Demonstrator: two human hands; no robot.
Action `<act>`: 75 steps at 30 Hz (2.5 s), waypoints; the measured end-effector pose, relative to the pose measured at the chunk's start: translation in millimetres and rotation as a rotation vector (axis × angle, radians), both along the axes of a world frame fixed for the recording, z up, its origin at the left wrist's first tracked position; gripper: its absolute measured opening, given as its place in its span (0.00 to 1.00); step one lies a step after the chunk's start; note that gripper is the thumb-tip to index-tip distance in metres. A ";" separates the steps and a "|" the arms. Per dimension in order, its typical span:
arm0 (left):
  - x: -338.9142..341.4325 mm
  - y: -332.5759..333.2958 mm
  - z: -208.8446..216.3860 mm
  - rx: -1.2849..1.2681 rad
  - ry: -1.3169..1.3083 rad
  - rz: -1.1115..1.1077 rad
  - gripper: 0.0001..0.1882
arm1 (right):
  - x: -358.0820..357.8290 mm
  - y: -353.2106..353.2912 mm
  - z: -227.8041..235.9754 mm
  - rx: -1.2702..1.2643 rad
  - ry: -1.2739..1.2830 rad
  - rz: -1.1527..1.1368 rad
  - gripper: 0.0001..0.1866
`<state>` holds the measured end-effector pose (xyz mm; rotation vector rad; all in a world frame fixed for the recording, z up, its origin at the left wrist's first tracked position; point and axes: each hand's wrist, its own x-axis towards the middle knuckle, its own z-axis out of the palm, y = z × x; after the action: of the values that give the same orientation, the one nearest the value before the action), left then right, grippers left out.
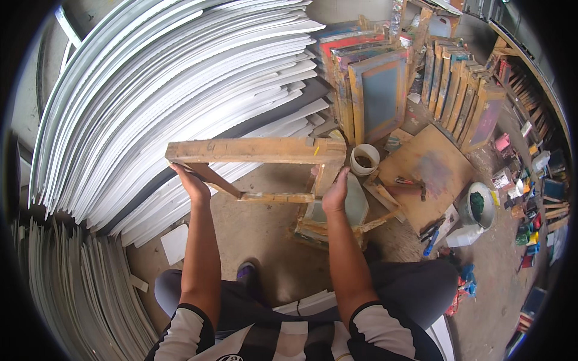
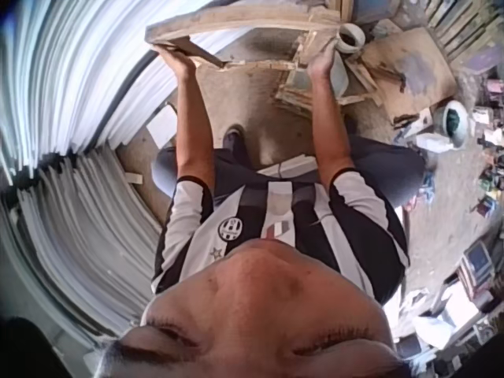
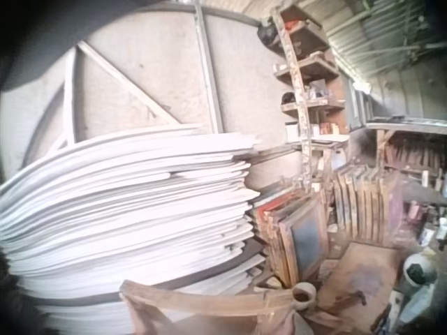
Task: The person sits on the floor and disassembles a wooden frame by hand. They peel off a green fabric or paper layer from the frame, remove a yellow strip, and then separate the wooden pieces. The person then picks up a pink rectangular object and wipes it with a cloth.
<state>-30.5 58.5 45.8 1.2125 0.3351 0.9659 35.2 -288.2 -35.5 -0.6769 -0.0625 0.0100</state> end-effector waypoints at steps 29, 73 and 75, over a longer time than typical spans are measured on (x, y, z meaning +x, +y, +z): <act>-24.3 3.9 -32.9 -0.205 -0.174 0.221 0.13 | -14.7 0.1 130.6 -1.308 -0.803 -0.329 0.11; -107.1 26.2 -46.3 -0.269 -0.087 -0.050 0.25 | -32.1 -2.3 -110.8 -1.091 0.935 0.645 0.37; -102.4 23.6 -46.0 -0.263 -0.089 -0.045 0.26 | -39.4 1.2 -110.2 -1.089 0.786 0.638 0.37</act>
<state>-132.8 82.1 -0.2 0.9312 0.3510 0.9026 -4.2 -287.0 -145.7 -1.6668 0.5250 0.9786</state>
